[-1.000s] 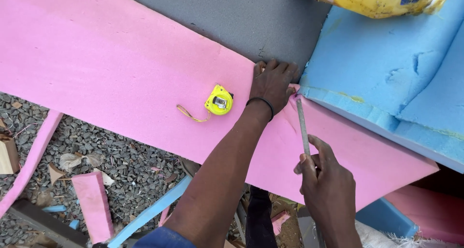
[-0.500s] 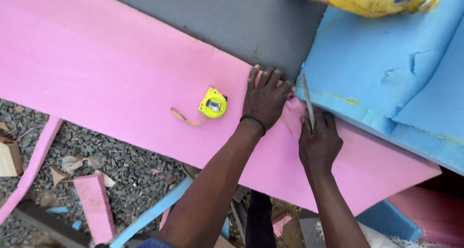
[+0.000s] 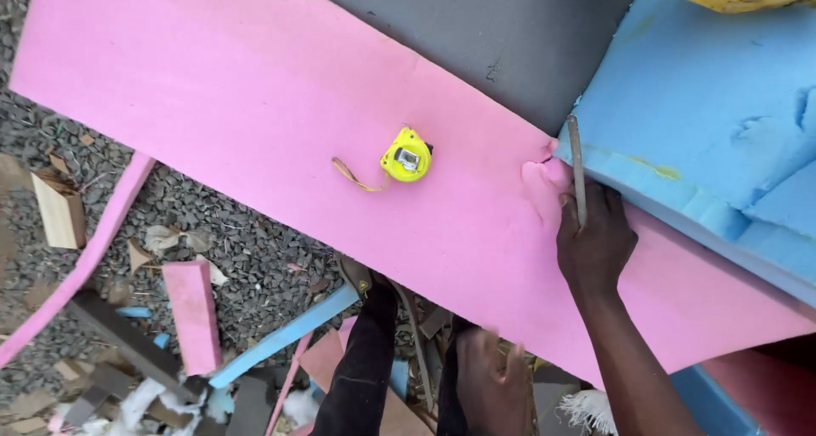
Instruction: The person cuts a pink foam sheet using a long metal blade, first trimming the edge and then cutting a strip from the main piece. They also handle a blue foam block and a yellow tape measure during the process.
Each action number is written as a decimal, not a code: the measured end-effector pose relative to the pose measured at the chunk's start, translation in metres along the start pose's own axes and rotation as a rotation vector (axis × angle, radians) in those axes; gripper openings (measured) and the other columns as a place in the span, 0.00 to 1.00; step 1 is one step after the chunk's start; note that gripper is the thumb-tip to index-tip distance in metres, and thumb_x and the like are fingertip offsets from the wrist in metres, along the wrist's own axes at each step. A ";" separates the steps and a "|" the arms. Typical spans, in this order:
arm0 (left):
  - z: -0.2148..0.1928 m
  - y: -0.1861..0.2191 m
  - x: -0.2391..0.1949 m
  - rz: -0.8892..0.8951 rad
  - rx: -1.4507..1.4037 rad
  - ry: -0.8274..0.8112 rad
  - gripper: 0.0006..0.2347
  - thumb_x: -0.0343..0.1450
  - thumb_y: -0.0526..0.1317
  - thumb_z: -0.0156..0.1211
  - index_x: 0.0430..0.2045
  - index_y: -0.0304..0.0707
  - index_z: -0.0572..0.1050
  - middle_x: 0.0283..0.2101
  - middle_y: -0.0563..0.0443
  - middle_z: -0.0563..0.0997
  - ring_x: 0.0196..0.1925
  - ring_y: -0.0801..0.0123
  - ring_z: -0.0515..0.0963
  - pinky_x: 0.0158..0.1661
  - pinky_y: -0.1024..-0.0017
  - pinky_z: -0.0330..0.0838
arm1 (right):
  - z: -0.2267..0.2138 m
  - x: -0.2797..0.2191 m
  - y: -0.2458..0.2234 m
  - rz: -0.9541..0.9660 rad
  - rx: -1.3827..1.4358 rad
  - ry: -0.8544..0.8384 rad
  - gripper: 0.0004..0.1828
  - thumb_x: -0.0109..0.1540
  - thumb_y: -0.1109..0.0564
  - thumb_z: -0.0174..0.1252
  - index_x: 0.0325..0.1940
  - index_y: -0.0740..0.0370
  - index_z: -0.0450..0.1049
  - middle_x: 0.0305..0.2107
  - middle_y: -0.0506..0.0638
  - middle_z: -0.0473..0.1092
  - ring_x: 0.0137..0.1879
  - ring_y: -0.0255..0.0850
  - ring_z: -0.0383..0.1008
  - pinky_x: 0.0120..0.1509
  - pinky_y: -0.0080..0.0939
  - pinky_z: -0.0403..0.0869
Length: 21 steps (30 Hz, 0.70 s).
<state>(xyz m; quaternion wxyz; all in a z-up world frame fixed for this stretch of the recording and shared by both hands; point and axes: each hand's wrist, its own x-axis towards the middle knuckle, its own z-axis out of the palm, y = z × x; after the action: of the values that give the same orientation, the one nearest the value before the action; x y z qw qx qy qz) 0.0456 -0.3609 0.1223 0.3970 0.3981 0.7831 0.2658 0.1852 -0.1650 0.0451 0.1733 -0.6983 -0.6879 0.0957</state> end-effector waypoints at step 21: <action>0.159 -0.097 -0.027 -0.846 -0.635 0.178 0.43 0.69 0.49 0.89 0.82 0.45 0.72 0.77 0.44 0.88 0.74 0.52 0.93 0.74 0.55 0.86 | -0.072 -0.059 0.003 0.028 0.215 -0.005 0.19 0.85 0.58 0.71 0.80 0.63 0.84 0.62 0.57 0.86 0.58 0.57 0.87 0.59 0.60 0.81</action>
<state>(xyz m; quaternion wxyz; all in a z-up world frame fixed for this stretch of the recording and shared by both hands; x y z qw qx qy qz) 0.1477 -0.4201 -0.0240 0.5025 -0.1161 0.7868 0.3391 0.2123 -0.2312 0.1045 0.2440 -0.6849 -0.6643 0.1732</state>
